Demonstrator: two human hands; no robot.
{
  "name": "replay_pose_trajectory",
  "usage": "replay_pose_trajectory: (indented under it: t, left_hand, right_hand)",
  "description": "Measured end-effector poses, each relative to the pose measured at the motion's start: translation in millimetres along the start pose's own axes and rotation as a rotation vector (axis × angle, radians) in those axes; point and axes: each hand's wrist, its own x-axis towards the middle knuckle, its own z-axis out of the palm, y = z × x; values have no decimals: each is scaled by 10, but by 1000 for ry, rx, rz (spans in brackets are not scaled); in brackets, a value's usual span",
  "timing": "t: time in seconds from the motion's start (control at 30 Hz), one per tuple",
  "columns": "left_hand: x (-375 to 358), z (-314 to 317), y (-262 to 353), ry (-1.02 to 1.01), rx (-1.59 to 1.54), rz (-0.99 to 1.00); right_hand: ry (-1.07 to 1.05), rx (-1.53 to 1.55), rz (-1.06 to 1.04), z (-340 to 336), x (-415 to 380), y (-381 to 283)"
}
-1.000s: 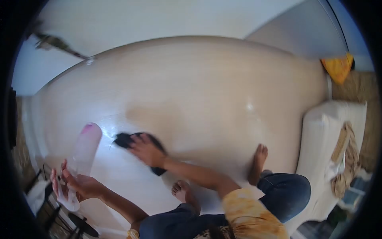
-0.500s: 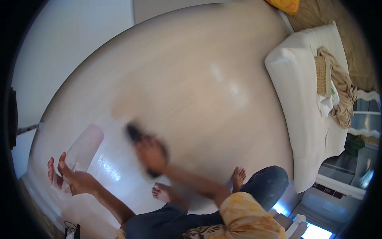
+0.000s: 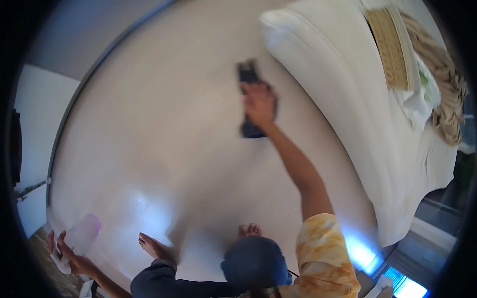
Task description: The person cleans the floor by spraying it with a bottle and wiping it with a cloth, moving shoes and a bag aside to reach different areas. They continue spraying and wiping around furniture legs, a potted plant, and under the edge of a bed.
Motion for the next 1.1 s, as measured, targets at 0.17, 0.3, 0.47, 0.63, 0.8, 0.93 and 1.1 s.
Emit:
replay_pose_trajectory:
  t: [0.17,0.3,0.47,0.63,0.8,0.93,1.1]
  left_hand:
    - [-168,669,790,-445,-141,163]
    - [-802,1474,1532,-1027,-719,82]
    - [-1144,1588,2233,-1267,-1007,-212]
    - [-1032,1166,2064,-1209,-909,-254]
    - [-959,552,1593,-1009,-824,-132]
    - [-1040,345,1424,-823,-700,-171]
    - [-991,284,1485,-815,-687,-191]
  right_hand:
    - [-58,-142,385,-1284,-2195,2104]
    - [135,-274,877,-2157,-4452,2421]
    - [194,-534,1315,-2295,-6340,783]
    - [29,-1064,1247,-1423,-5117,355]
    - [-176,-413,917,-784,-1955,178]
    - [-161,-106,310,-61,-599,-1447]
    - [-280,463,-428,-187,-1931,-2565]
